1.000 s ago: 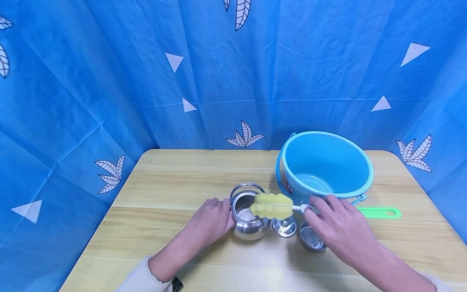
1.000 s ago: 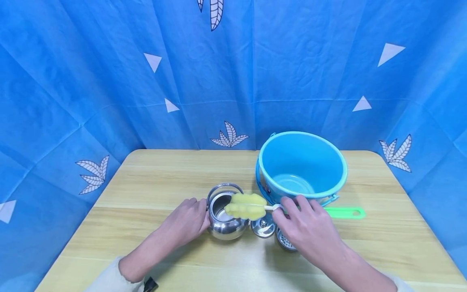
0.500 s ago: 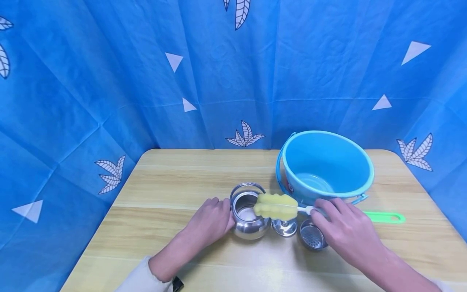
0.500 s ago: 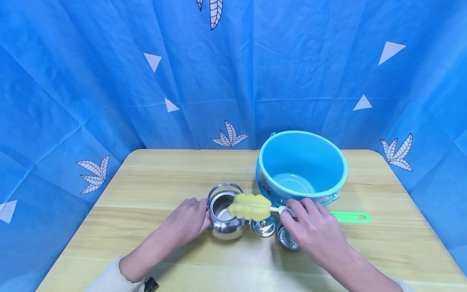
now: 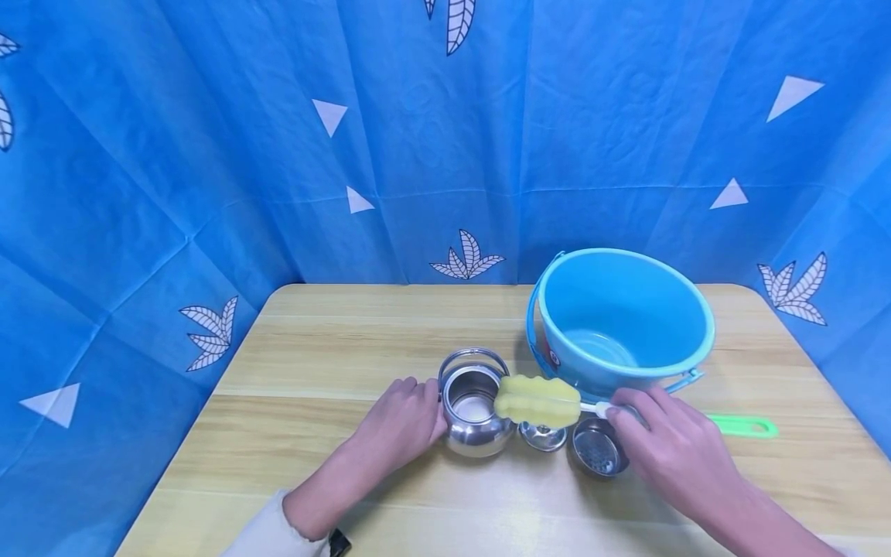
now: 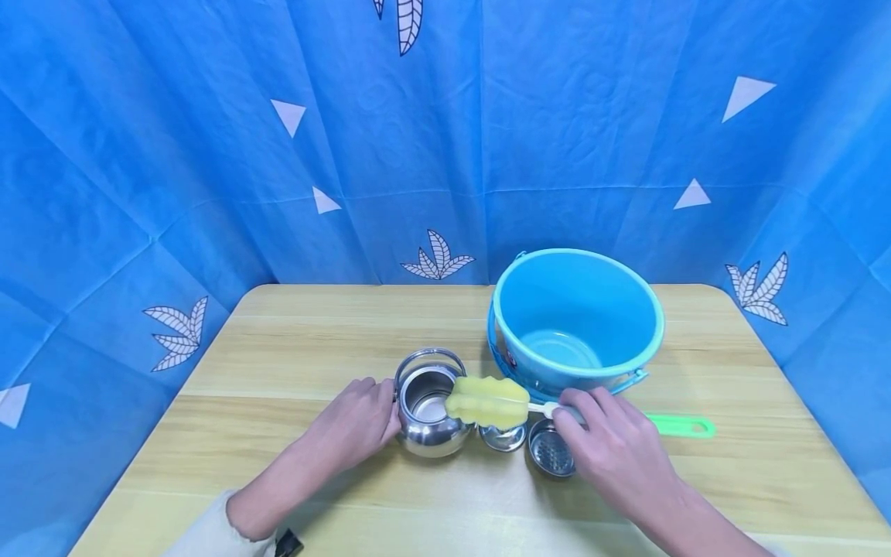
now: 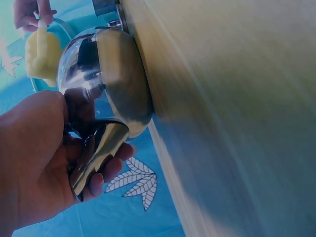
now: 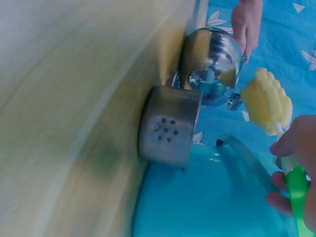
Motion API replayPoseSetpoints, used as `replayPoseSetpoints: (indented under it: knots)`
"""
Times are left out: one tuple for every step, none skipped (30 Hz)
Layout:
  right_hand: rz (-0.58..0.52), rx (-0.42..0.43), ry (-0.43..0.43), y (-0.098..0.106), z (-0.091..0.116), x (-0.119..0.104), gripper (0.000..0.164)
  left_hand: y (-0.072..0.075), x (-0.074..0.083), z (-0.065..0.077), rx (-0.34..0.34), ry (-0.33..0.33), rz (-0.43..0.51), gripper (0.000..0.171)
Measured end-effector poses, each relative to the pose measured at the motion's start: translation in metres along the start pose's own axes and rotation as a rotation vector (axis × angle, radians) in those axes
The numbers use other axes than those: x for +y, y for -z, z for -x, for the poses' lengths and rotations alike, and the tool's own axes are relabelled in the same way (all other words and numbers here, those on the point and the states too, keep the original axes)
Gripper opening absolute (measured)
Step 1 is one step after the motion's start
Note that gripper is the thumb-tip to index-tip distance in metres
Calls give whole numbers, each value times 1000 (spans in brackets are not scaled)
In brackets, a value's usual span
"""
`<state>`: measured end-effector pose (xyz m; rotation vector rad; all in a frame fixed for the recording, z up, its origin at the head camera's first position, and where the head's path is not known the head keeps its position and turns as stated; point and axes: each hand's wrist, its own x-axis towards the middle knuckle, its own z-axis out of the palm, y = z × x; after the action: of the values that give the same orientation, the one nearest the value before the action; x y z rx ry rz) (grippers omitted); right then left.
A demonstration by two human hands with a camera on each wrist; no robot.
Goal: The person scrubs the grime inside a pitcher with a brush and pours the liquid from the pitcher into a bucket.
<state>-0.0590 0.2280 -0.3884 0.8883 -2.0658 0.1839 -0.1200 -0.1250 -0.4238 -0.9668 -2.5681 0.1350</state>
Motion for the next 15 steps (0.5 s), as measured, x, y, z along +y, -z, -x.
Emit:
replayPoseSetpoints:
  knots:
    - [-4,3,-1,0,1,0,34,0,0,0,3,-1,1,30]
    - [-7,7,-3,0,2,0,34,0,0,0,7,-2,0,30]
    - [-10,14,-4,0,4,0,34,0,0,0,12,-3,1,30]
    - [-12,19,-6,0,5,0,34,-1,0,1,17,-5,1,29]
    - [-14,28,-8,1,6,0,34,-1,0,1,22,-6,2,29]
    - [-16,37,-9,1,7,0,34,-1,0,1,25,-8,3,29]
    - [-17,45,-10,1,8,0,33,-1,0,1,28,-7,5,29]
    - [-20,58,-11,2,8,1,33,-1,0,1,29,-7,5,29]
    - [-24,72,-12,2,9,1,33,-1,0,1,29,-6,6,29]
    - [-27,81,-16,3,10,1,32,-1,0,1,27,-4,9,29]
    - [-30,95,-17,3,10,1,32,-1,0,1,25,-2,12,29]
    - [-33,104,-21,4,11,2,32,-1,0,1,22,0,14,29]
    - [-34,111,-27,5,11,2,33,-2,0,1,19,1,16,29]
    - [-36,117,-32,6,12,3,34,-2,0,1,15,3,17,29]
    - [-35,122,-36,6,12,3,36,-2,0,1,13,4,18,28]
